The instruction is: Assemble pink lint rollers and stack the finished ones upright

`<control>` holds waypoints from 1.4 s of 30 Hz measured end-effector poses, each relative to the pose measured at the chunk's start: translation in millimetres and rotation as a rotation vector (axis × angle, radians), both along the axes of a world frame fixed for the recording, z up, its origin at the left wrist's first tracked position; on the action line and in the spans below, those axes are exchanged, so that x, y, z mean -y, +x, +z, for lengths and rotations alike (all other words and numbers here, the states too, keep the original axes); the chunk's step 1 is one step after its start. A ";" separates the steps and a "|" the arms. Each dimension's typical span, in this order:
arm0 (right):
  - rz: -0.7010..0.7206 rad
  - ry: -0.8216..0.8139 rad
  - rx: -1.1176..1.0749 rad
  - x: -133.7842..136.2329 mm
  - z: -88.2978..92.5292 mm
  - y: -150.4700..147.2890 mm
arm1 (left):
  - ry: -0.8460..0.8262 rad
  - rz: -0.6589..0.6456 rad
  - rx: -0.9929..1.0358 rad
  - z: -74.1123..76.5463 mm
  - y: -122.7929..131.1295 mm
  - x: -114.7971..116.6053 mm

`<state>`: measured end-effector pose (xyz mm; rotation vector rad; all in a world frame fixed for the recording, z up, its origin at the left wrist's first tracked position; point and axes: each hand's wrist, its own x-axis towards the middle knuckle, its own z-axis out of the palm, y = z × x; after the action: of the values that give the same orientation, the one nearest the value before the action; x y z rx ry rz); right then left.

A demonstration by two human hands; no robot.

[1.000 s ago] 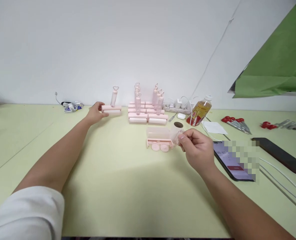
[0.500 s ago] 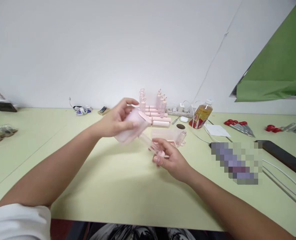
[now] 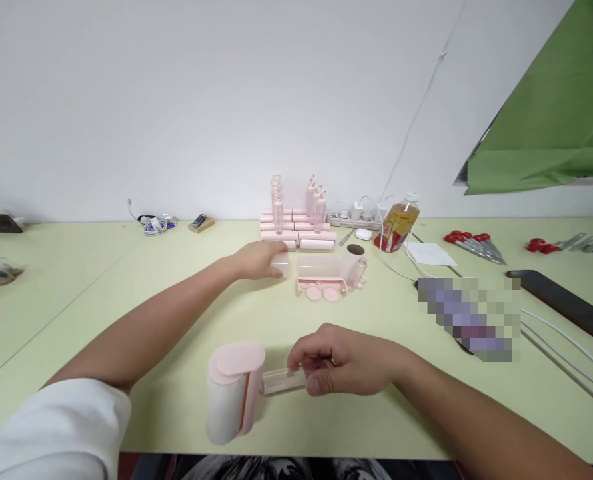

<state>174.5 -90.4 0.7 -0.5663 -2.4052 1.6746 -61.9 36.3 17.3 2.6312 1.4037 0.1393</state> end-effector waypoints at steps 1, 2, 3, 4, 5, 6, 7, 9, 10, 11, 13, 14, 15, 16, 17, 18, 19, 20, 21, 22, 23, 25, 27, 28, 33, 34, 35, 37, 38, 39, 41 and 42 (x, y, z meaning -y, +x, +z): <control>-0.003 0.006 -0.003 -0.2 -1.6 -0.8 | 0.005 0.003 -0.019 -5.0 6.0 -1.5; -0.013 0.001 -0.012 -1.3 -3.5 -1.0 | 0.008 0.006 -0.031 -8.9 9.7 -3.1; -0.031 -0.013 -0.027 -2.9 -5.5 -0.7 | 0.011 0.011 -0.038 -11.8 11.5 -4.7; -0.051 -0.030 -0.044 -4.8 -7.4 -0.2 | 0.010 0.016 -0.043 -14.0 11.6 -6.1; -0.072 -0.048 -0.059 -6.7 -9.1 0.4 | 0.008 0.020 -0.049 -15.9 10.8 -7.1; -0.096 -0.066 -0.072 -8.3 -10.4 0.9 | 0.002 0.026 -0.054 -17.6 9.4 -7.7; -0.119 -0.081 -0.083 -9.7 -11.3 1.3 | -0.007 0.032 -0.058 -19.1 7.9 -7.9; -0.159 -0.091 -0.098 -11.7 -12.0 1.6 | -0.031 0.047 -0.055 -21.5 5.6 -7.6; -0.175 -0.087 -0.108 -12.4 -11.8 1.7 | -0.044 0.048 -0.048 -21.7 4.6 -7.3; -0.188 -0.081 -0.119 -13.1 -11.5 2.1 | -0.048 0.041 -0.037 -21.1 3.4 -6.9; -0.210 -0.060 -0.139 -14.8 -10.3 3.6 | -0.020 0.006 0.018 -16.3 -0.6 -4.6; -0.224 -0.049 -0.144 -15.9 -9.7 4.9 | 0.006 -0.004 0.084 -12.2 -3.6 -1.6; -0.242 -0.041 -0.145 -17.3 -9.0 6.4 | 0.023 0.003 0.187 -7.5 -7.1 3.3; -0.264 -0.036 -0.137 -18.8 -8.2 8.0 | 0.015 0.026 0.326 -2.6 -10.8 10.5; -0.292 -0.038 -0.125 -20.3 -7.4 9.5 | -0.018 0.062 0.490 1.8 -14.2 20.3; -0.326 -0.043 -0.110 -21.7 -6.6 10.8 | -0.090 0.100 0.662 5.4 -16.8 32.4; -0.367 -0.047 -0.095 -22.9 -5.9 11.8 | -0.191 0.114 0.808 7.6 -18.1 46.3; -0.408 -0.049 -0.082 -23.7 -5.2 12.3 | -0.272 0.110 0.900 8.3 -18.0 60.9; -0.439 -0.053 -0.066 -24.1 -4.9 12.5 | -0.333 0.092 0.944 7.4 -16.3 75.4; -0.449 -0.063 -0.046 -24.1 -4.9 12.3 | -0.350 0.098 0.965 5.1 -13.3 88.7; -0.440 -0.086 -0.024 -23.9 -5.3 11.6 | -0.343 0.151 0.970 1.8 -9.3 99.8; -0.405 -0.151 -0.021 -23.1 -7.8 9.3 | -0.346 0.224 0.968 -6.6 -0.6 114.3; -0.426 -0.180 -0.117 -23.1 -12.0 5.9 | -0.423 0.226 0.955 -14.7 6.8 118.9; -0.464 -0.169 -0.191 -23.6 -14.4 4.1 | -0.484 0.206 0.947 -18.0 9.5 118.9; -0.542 -0.145 -0.314 -27.7 -22.6 -3.1 | -0.658 0.065 0.875 -26.6 15.7 116.6; -0.536 -0.172 -0.296 -28.3 -23.1 -4.0 | -0.671 0.029 0.855 -27.3 16.3 116.9; -0.530 -0.204 -0.279 -28.8 -23.3 -4.9 | -0.685 -0.001 0.838 -28.0 16.7 117.3; -0.527 -0.258 -0.256 -29.5 -22.9 -6.3 | -0.713 -0.040 0.812 -29.5 17.4 117.6; -0.529 -0.272 -0.250 -29.8 -22.4 -7.0 | -0.725 -0.053 0.804 -30.3 17.5 117.3; -0.535 -0.279 -0.249 -29.9 -21.8 -7.6 | -0.733 -0.061 0.799 -31.0 17.3 116.7; -0.553 -0.293 -0.257 -29.5 -19.9 -8.8 | -0.747 -0.083 0.793 -31.7 16.3 115.0; -0.556 -0.311 -0.260 -28.7 -18.7 -9.3 | -0.755 -0.102 0.796 -31.5 15.6 114.2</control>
<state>165.2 -61.7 -17.9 -0.8963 -1.6185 1.7305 -46.3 -77.8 -14.1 1.7100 0.8101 0.4710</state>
